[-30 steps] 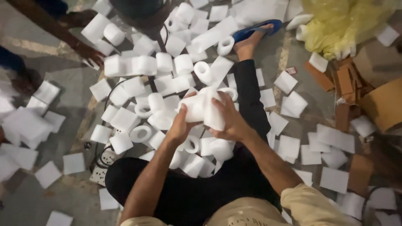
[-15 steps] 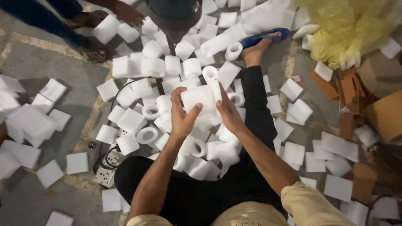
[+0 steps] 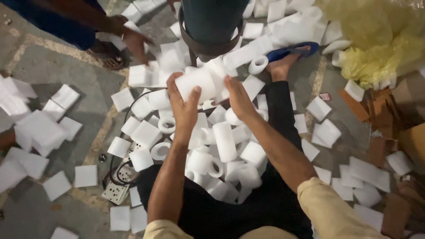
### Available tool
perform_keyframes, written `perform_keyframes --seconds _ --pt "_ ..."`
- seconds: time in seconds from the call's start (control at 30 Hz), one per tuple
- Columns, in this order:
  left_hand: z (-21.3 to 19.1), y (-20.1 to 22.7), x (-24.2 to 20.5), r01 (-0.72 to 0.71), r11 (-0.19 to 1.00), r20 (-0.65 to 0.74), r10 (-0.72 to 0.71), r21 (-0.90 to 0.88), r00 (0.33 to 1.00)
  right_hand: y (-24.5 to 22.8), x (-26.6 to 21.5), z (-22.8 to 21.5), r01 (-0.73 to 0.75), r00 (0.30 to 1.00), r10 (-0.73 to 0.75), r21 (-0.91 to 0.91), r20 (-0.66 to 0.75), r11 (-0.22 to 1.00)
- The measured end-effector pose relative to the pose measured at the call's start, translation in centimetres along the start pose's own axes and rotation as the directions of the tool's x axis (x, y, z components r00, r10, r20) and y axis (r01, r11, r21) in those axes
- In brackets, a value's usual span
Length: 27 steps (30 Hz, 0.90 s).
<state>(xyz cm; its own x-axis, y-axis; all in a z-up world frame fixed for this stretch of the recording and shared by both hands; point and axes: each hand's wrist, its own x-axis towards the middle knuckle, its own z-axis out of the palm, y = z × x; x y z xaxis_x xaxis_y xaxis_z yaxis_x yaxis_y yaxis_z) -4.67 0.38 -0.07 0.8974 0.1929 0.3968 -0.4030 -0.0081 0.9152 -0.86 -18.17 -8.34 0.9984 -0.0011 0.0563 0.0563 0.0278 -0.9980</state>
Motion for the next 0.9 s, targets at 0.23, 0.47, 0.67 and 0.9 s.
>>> perform_keyframes --seconds 0.23,0.47,0.67,0.9 --pt "-0.1 -0.8 3.5 -0.002 0.997 -0.114 -0.007 -0.073 0.993 -4.5 4.0 1.7 -0.067 0.975 0.015 0.229 0.223 0.971" --pt "-0.6 -1.4 2.7 0.014 1.000 -0.134 -0.014 0.000 0.991 -6.7 3.0 3.4 0.302 0.934 -0.288 -0.038 0.210 0.953" --pt "-0.7 -1.7 -2.5 -0.089 0.950 -0.032 0.103 0.298 0.994 -9.7 -3.9 2.8 -0.061 0.955 0.182 -0.444 0.236 0.894" --pt "-2.9 -0.4 -6.7 -0.450 0.804 0.317 0.342 0.389 0.885 1.2 -6.8 -2.7 -0.252 0.881 0.139 0.199 0.453 0.947"
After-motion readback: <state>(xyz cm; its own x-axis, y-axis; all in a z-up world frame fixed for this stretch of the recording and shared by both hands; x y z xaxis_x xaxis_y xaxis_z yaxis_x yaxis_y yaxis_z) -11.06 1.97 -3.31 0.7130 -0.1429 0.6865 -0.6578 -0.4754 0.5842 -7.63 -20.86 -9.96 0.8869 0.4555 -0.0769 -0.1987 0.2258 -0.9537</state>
